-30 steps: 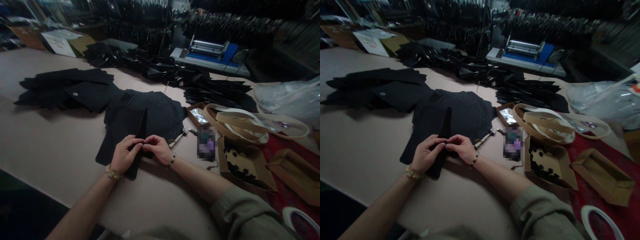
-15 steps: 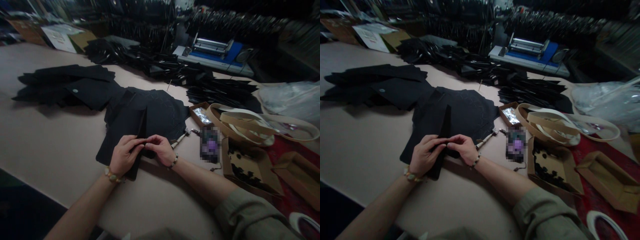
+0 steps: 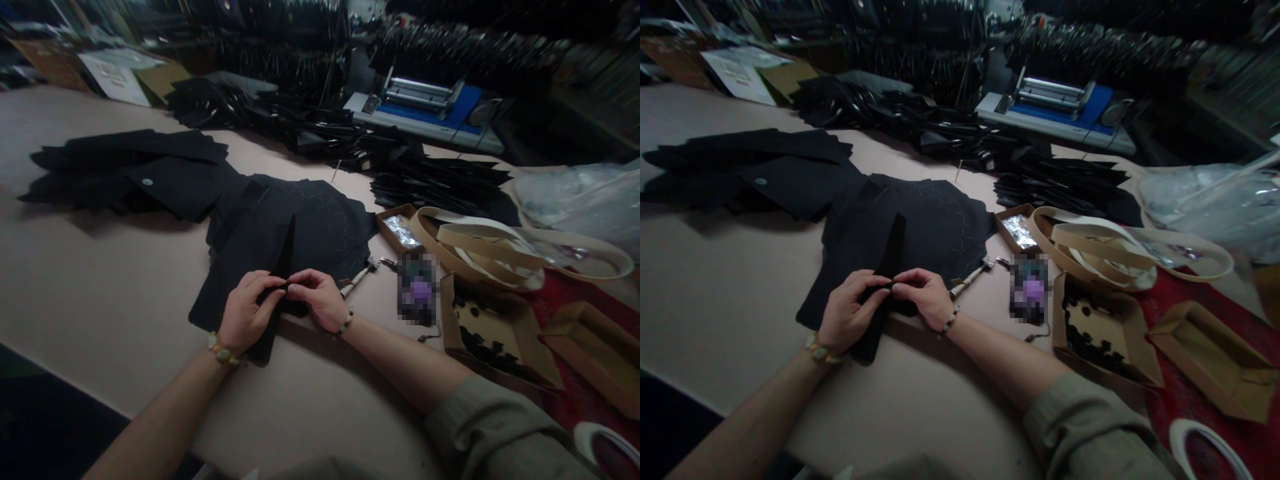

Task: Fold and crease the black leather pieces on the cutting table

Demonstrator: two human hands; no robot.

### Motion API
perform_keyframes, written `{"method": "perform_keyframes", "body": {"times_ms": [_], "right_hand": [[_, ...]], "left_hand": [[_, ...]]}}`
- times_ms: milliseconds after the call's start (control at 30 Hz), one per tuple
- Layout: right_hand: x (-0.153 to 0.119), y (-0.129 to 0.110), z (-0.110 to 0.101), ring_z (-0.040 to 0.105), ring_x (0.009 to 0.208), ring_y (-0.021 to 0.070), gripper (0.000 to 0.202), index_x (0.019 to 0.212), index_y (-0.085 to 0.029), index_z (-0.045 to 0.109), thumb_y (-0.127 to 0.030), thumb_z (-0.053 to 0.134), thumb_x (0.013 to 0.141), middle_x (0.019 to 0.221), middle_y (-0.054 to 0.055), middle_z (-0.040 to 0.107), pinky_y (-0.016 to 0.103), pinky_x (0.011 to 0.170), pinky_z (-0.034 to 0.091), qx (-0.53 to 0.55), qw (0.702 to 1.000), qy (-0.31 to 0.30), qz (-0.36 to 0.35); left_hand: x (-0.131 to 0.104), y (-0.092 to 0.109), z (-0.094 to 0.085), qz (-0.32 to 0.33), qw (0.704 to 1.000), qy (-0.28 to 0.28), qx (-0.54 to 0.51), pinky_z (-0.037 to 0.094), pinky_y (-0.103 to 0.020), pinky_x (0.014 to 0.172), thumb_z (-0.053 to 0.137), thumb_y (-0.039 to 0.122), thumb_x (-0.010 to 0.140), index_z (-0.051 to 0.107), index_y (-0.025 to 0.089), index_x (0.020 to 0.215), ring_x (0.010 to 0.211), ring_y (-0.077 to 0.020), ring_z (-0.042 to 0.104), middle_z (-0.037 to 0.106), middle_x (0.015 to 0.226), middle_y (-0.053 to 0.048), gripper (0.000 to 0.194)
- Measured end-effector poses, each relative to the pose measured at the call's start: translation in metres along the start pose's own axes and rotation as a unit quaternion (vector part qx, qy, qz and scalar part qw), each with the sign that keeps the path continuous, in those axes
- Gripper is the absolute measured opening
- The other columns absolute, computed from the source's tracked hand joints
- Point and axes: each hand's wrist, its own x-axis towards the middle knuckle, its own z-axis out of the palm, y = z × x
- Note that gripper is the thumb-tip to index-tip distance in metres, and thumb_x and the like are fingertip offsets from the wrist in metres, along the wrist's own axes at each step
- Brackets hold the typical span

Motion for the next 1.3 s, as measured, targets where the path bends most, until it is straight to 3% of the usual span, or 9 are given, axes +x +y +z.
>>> {"method": "perform_keyframes", "body": {"times_ms": [533,900,1000,1133,1300], "right_hand": [[0.0,-0.002,0.004,0.065,0.062,0.0104,0.037,0.075,-0.016,0.07,-0.036,0.092,0.052,0.068,-0.002,0.07,0.024,0.066,0.055,-0.029,0.999,-0.007,0.016],[-0.003,-0.006,0.006,0.059,0.058,0.0079,0.035,0.077,-0.017,0.066,-0.033,0.09,0.057,0.064,-0.004,0.065,0.021,0.058,0.049,-0.039,0.999,-0.021,-0.009],[-0.007,-0.009,0.007,0.057,0.057,0.0073,0.032,0.081,-0.018,0.067,-0.031,0.088,0.06,0.068,-0.004,0.065,0.02,0.057,0.047,-0.062,0.997,-0.013,-0.043],[-0.01,-0.015,0.006,0.058,0.062,0.0096,0.026,0.087,-0.019,0.072,-0.033,0.082,0.068,0.075,-0.001,0.068,0.023,0.061,0.048,-0.149,0.986,-0.034,-0.069],[-0.002,-0.021,-0.002,0.06,0.073,0.0127,0.015,0.082,-0.019,0.072,-0.03,0.076,0.073,0.08,0.0,0.069,0.026,0.07,0.048,-0.263,0.956,-0.037,-0.12]], "left_hand": [[-0.002,0.004,0.002,0.003,0.999,0.041,0.003,0.049,-0.029,0.083,0.059,0.023,0.09,0.069,0.016,0.093,0.091,-0.0177,0.062,0.066,0.092,-0.006,0.012],[-0.002,0.002,-0.001,-0.023,0.999,0.008,-0.045,0.049,-0.027,0.085,0.059,0.025,0.089,0.071,0.018,0.094,0.093,-0.0176,0.064,0.068,0.095,-0.005,0.015],[-0.001,0.002,0.0,-0.071,0.993,-0.019,-0.096,0.049,-0.027,0.089,0.059,0.027,0.089,0.068,0.02,0.109,0.099,-0.018,0.065,0.07,0.106,-0.005,0.023],[0.002,0.004,0.001,-0.197,0.956,-0.028,-0.213,0.05,-0.028,0.086,0.063,0.033,0.086,0.043,0.021,0.144,0.091,-0.0172,0.067,0.072,0.102,-0.004,0.062],[0.006,-0.001,0.005,-0.354,0.853,-0.089,-0.372,0.05,-0.027,0.078,0.073,0.045,0.077,0.066,0.013,0.117,0.084,-0.0179,0.066,0.073,0.095,-0.007,0.052]]}}
